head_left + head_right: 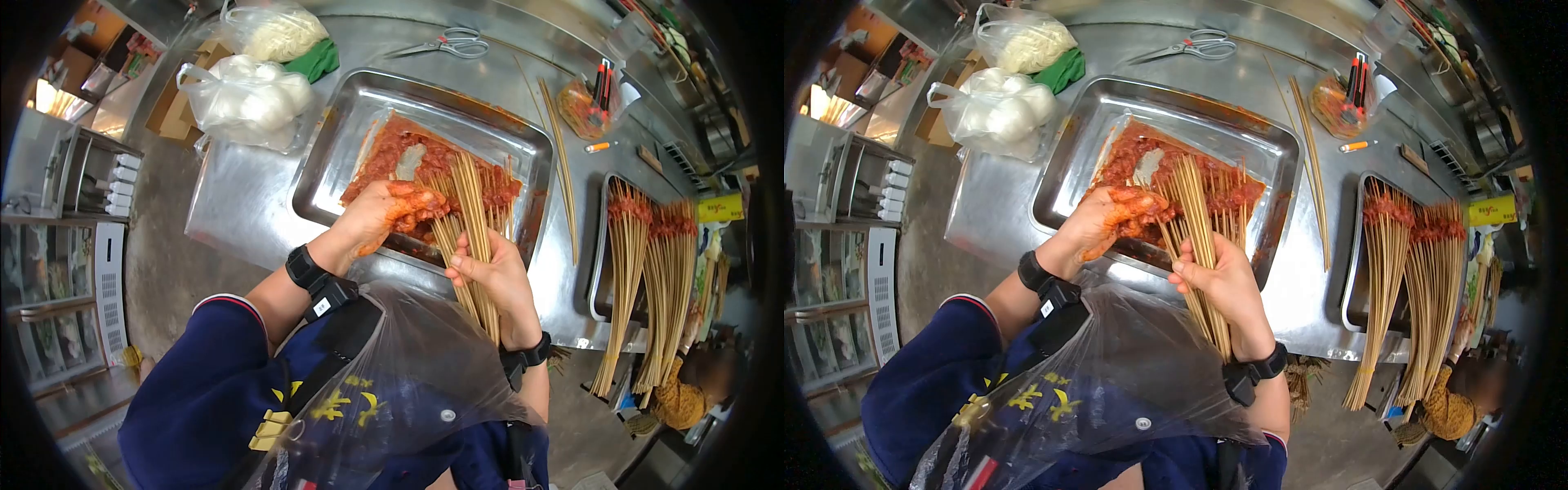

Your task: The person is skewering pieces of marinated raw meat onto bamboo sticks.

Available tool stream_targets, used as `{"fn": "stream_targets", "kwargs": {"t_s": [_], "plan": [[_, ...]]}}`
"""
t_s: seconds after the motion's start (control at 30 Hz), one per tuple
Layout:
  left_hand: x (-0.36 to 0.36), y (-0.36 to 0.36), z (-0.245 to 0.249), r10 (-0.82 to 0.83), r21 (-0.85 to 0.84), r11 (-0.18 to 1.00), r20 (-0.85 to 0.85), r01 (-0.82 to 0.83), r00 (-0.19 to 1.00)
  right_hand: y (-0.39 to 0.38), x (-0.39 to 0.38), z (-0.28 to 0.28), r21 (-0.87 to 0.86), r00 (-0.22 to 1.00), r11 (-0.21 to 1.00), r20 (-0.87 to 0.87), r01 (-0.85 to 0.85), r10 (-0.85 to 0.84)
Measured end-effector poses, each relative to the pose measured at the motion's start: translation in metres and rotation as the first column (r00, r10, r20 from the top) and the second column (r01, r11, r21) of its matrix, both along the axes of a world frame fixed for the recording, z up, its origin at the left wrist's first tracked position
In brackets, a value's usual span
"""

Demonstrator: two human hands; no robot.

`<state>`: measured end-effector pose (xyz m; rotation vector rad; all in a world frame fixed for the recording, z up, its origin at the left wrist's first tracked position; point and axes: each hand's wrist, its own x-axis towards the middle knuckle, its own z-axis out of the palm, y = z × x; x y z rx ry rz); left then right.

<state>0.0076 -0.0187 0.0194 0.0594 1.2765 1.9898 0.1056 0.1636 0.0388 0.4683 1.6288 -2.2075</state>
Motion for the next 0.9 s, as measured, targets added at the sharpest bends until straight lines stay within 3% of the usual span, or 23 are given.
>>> {"fn": "stream_targets", "kwargs": {"t_s": [0.2,0.3,0.4,0.47,0.6,0.77,0.87,0.9], "plan": [[0.001,0.0,0.001,-0.062,-0.027,0.998,-0.009,0.062,0.998,-0.003,0.001,0.002,0.017,0.998,0.999,0.046,0.044,-0.045],[-0.003,-0.001,0.0,-0.086,-0.074,0.994,-0.015,0.084,0.996,-0.005,0.005,-0.001,0.146,0.988,0.984,-0.137,0.098,-0.078],[-0.001,0.003,-0.009,-0.023,-0.092,0.996,-0.043,0.019,0.999,-0.005,0.005,0.003,0.167,0.974,0.98,-0.215,0.108,-0.071],[-0.003,0.004,-0.009,-0.03,-0.098,0.995,-0.052,0.025,0.998,0.0,0.005,0.004,0.143,0.988,0.989,-0.15,0.042,-0.02],[-0.009,0.0,-0.025,-0.018,-0.135,0.991,-0.228,-0.013,0.973,-0.001,0.004,0.016,-0.004,0.999,0.999,0.025,-0.04,0.04],[-0.028,-0.03,-0.031,0.038,-0.332,0.924,-0.413,-0.189,0.91,0.0,0.002,0.014,-0.073,0.998,0.996,0.036,0.054,-0.052],[-0.028,-0.034,-0.033,-0.174,-0.545,0.762,-0.693,-0.35,0.699,-0.003,0.003,0.011,-0.108,0.99,0.984,0.034,0.142,-0.139],[-0.028,-0.033,-0.033,-0.292,-0.615,0.719,-0.69,-0.324,0.663,-0.003,0.003,0.011,-0.117,0.984,0.977,0.03,0.177,-0.175]]}}
